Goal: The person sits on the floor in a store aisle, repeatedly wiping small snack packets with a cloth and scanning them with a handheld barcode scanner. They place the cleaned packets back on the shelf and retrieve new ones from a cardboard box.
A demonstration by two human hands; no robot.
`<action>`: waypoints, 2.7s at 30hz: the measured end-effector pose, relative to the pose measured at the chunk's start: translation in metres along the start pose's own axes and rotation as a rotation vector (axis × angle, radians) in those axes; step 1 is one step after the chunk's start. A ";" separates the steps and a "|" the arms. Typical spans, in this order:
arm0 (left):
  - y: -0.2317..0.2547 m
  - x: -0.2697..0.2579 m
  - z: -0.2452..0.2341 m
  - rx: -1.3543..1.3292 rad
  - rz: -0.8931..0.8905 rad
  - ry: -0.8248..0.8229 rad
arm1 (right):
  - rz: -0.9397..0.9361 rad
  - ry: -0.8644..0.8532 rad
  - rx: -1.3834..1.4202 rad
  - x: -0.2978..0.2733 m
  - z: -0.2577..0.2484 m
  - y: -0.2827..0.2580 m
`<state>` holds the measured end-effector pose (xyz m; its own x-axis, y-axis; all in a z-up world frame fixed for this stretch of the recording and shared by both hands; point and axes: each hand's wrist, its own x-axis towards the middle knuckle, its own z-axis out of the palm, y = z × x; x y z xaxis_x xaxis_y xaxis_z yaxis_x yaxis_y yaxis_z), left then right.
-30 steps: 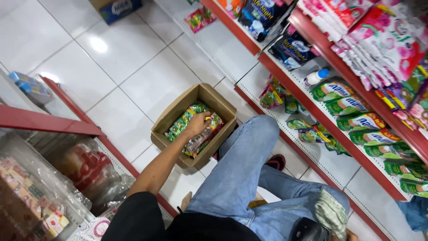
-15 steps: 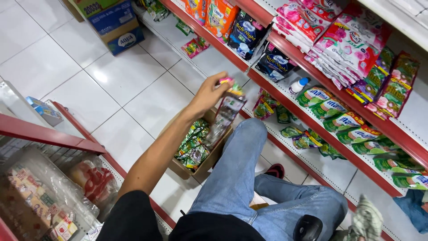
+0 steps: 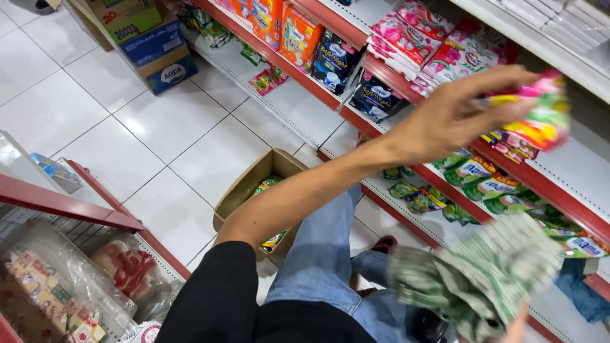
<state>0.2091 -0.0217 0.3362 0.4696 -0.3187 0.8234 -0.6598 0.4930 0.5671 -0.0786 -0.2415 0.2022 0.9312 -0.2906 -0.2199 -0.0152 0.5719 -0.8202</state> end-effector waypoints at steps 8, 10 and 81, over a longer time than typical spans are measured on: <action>0.038 -0.040 0.083 -0.245 -0.115 -0.168 | 0.039 -0.154 0.184 0.125 0.073 0.018; 0.068 -0.065 0.087 -0.231 -0.076 -0.253 | 0.060 -0.153 0.138 0.155 0.061 0.023; 0.036 -0.192 0.142 -0.958 -0.396 0.880 | 0.080 -0.034 0.551 0.158 0.028 0.103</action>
<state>0.0121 -0.0580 0.2017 0.9844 -0.1288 0.1195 0.0993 0.9690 0.2260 0.0775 -0.2074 0.0977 0.9464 -0.2102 -0.2452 0.0981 0.9104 -0.4020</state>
